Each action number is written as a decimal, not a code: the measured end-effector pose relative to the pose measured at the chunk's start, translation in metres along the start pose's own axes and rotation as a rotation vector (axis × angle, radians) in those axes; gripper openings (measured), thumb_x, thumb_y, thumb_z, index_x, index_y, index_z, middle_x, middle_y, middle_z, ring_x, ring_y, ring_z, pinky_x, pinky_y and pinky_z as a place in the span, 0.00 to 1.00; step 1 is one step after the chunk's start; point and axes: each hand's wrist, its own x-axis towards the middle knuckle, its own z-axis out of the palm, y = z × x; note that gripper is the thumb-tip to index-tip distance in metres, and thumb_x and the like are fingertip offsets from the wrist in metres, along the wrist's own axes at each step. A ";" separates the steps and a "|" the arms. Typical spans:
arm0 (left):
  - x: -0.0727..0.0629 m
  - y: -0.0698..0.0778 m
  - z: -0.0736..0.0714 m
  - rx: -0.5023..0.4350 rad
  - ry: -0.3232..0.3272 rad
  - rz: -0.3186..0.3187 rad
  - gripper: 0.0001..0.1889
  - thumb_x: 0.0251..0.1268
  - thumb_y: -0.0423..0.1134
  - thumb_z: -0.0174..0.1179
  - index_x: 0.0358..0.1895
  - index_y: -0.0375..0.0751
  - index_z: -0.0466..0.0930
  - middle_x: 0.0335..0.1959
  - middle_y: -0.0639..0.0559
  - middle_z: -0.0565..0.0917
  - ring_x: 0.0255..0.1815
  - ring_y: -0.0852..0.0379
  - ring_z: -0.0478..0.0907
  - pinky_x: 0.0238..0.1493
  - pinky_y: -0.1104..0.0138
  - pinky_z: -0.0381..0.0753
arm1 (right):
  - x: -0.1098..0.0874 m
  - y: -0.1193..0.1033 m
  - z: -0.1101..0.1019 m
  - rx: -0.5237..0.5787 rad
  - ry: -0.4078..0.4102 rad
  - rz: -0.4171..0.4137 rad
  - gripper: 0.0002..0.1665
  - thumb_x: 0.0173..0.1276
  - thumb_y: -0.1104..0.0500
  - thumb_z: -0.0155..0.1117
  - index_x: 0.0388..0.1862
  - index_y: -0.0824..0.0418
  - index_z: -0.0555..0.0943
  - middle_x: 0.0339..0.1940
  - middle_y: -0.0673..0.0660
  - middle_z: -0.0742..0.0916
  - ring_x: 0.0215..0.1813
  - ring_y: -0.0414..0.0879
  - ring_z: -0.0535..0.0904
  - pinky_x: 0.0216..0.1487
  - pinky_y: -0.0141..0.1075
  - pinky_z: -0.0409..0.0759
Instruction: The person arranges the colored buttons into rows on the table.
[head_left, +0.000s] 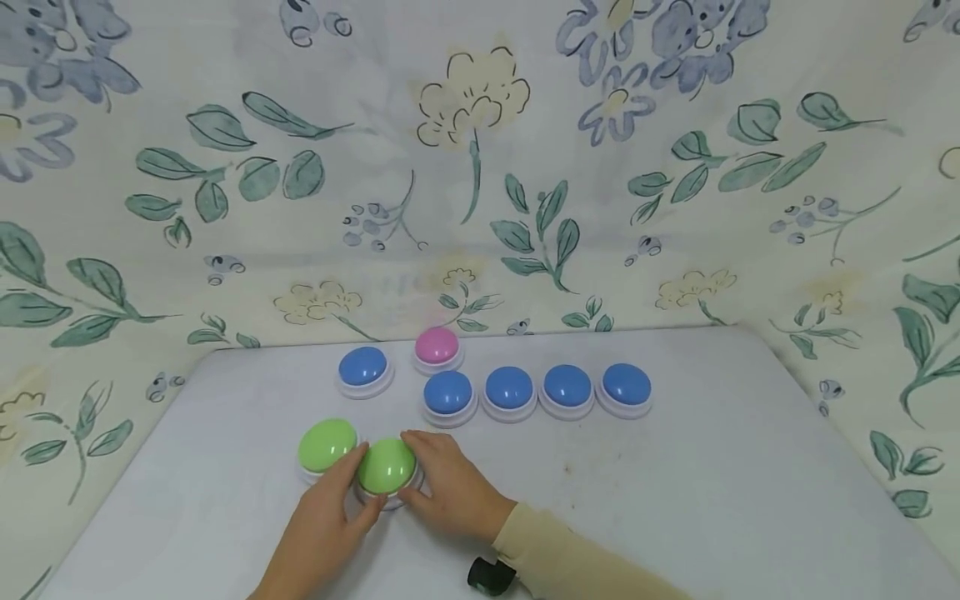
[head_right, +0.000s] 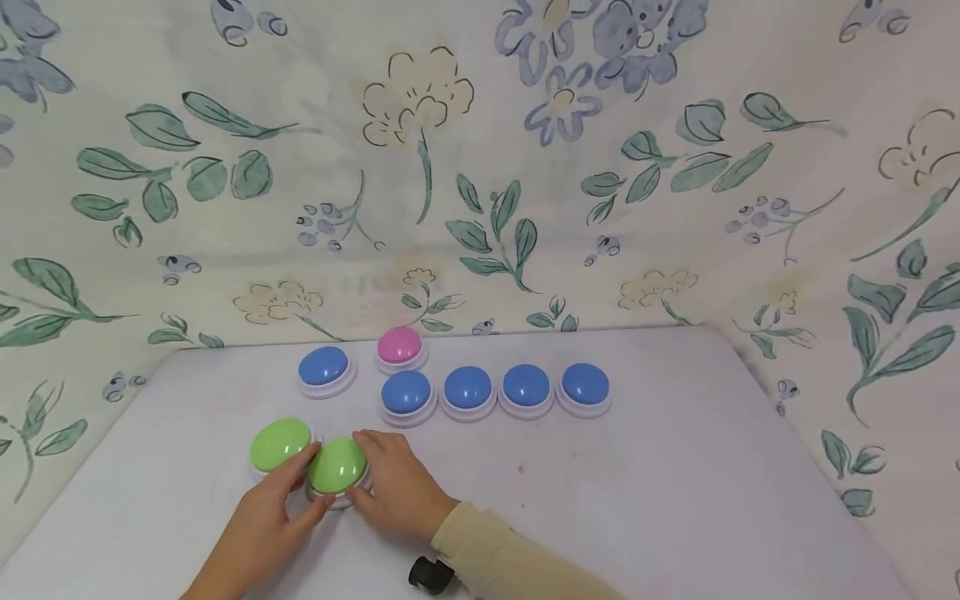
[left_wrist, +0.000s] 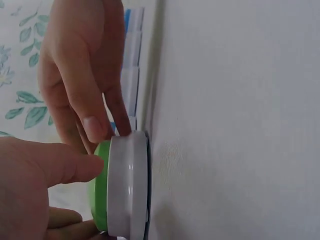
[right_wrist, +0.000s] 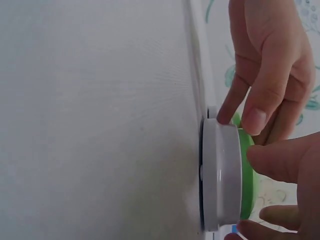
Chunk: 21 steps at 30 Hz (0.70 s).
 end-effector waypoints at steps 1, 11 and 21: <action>0.000 0.000 0.000 -0.008 0.001 -0.003 0.36 0.59 0.34 0.71 0.69 0.23 0.66 0.65 0.27 0.73 0.66 0.30 0.72 0.64 0.40 0.72 | 0.000 0.000 0.001 0.002 -0.006 0.000 0.39 0.70 0.57 0.66 0.75 0.69 0.64 0.73 0.62 0.73 0.74 0.52 0.67 0.75 0.37 0.64; -0.001 0.005 0.001 -0.022 -0.021 -0.080 0.36 0.63 0.37 0.70 0.69 0.23 0.65 0.65 0.26 0.73 0.59 0.32 0.78 0.60 0.43 0.78 | 0.006 -0.001 0.003 -0.034 -0.041 -0.004 0.38 0.72 0.54 0.65 0.75 0.68 0.65 0.73 0.60 0.73 0.74 0.49 0.67 0.75 0.34 0.63; 0.002 0.006 0.004 0.012 0.010 -0.072 0.33 0.65 0.38 0.68 0.68 0.23 0.67 0.64 0.26 0.74 0.64 0.30 0.73 0.64 0.41 0.73 | 0.013 0.001 0.001 -0.034 -0.092 -0.004 0.36 0.73 0.53 0.63 0.75 0.67 0.66 0.73 0.59 0.73 0.75 0.46 0.66 0.74 0.31 0.63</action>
